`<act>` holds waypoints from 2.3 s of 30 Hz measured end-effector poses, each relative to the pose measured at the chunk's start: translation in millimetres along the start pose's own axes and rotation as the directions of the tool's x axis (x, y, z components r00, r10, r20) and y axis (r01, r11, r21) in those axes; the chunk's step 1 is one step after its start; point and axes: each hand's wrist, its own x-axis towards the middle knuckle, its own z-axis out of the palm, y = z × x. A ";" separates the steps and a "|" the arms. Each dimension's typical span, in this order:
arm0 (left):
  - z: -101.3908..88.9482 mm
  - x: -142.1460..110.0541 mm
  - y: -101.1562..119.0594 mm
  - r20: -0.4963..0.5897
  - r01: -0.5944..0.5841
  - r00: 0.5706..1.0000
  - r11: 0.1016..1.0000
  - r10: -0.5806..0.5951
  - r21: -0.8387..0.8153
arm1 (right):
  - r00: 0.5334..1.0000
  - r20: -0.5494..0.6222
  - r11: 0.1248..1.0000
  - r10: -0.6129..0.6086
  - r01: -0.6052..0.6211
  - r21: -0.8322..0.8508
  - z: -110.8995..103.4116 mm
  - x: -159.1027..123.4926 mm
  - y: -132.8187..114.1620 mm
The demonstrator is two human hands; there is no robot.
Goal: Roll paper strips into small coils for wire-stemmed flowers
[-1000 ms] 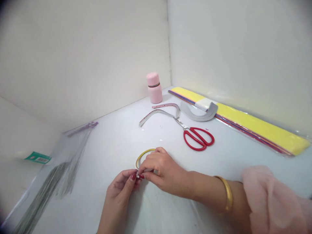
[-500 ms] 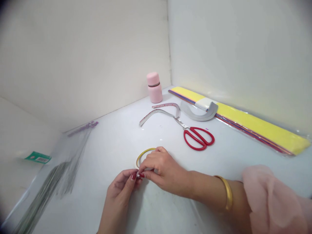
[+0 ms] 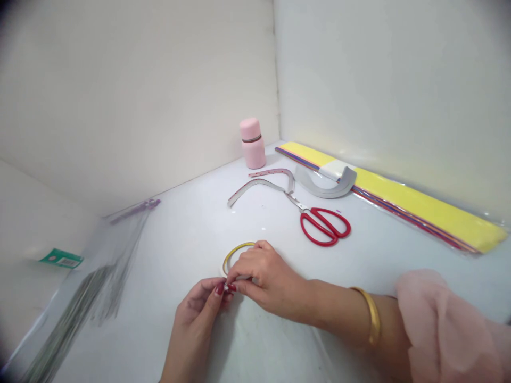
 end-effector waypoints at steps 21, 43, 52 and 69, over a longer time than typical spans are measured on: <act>1.1 -1.7 -2.2 -0.028 -0.003 1.000 1.000 0.004 0.028 | 1.000 0.011 1.000 -0.003 0.003 -0.020 2.5 -2.8 0.6; 1.6 2.4 -3.4 -0.029 0.009 1.000 1.000 -0.009 -0.001 | 0.999 0.032 1.000 -0.012 0.012 0.007 2.2 -3.2 -1.1; 1.8 -1.6 -2.8 -0.080 -0.060 0.994 0.984 0.074 0.167 | 0.999 -0.031 0.999 0.020 -0.019 0.028 6.0 -5.6 2.3; -0.5 -0.1 -0.6 -0.248 -0.197 0.879 0.784 0.407 0.589 | 0.934 -0.271 0.789 0.233 -0.345 -0.509 -51.5 -10.3 28.0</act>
